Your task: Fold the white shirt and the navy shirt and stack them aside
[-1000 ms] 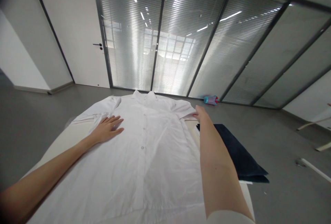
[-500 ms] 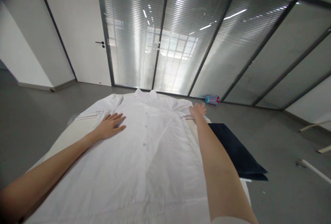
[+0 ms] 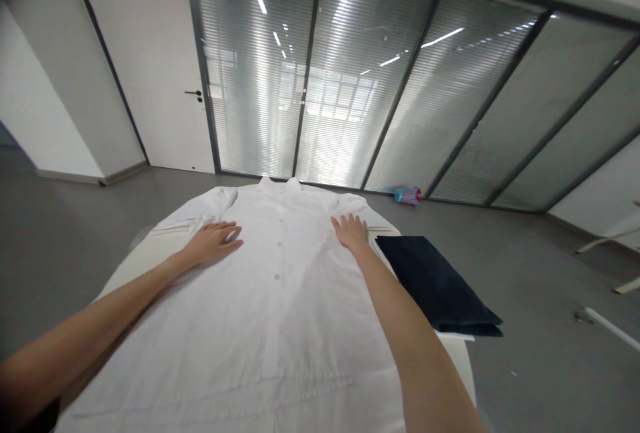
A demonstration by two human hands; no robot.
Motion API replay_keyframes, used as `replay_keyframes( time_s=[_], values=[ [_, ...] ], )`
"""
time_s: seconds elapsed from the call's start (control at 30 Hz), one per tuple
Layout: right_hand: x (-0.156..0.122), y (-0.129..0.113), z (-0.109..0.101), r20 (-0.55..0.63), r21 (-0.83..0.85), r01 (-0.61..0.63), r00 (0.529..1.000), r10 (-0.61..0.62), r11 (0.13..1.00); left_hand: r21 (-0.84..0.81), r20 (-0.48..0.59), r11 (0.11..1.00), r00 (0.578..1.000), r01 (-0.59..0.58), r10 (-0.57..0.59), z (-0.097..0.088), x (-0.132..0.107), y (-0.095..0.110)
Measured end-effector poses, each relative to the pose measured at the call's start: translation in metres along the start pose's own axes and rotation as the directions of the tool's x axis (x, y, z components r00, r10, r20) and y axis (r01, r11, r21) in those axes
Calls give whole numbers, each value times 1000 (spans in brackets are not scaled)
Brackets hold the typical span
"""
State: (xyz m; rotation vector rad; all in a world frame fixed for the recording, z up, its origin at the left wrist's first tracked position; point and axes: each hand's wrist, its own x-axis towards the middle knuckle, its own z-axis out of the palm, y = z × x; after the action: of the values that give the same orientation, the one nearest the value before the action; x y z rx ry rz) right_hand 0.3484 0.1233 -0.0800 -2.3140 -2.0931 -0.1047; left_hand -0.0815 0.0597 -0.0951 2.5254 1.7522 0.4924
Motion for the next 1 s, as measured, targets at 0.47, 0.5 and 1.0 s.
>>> replay_keyframes(
  time_s=[0.47, 0.5, 1.0],
  values=[
    [49, -36, 15, 70, 35, 192, 978, -194, 981, 76, -13, 963, 966, 259, -259, 19, 125, -32],
    [52, -31, 15, 91, 45, 187, 977, -190, 981, 117, 16, 953, 959, 278, -282, 24, 123, -34],
    [80, -41, 15, -47, 47, -19, 999, 21, 999, 192, 19, 923, 939, 333, -343, 31, 119, -32]
  ],
)
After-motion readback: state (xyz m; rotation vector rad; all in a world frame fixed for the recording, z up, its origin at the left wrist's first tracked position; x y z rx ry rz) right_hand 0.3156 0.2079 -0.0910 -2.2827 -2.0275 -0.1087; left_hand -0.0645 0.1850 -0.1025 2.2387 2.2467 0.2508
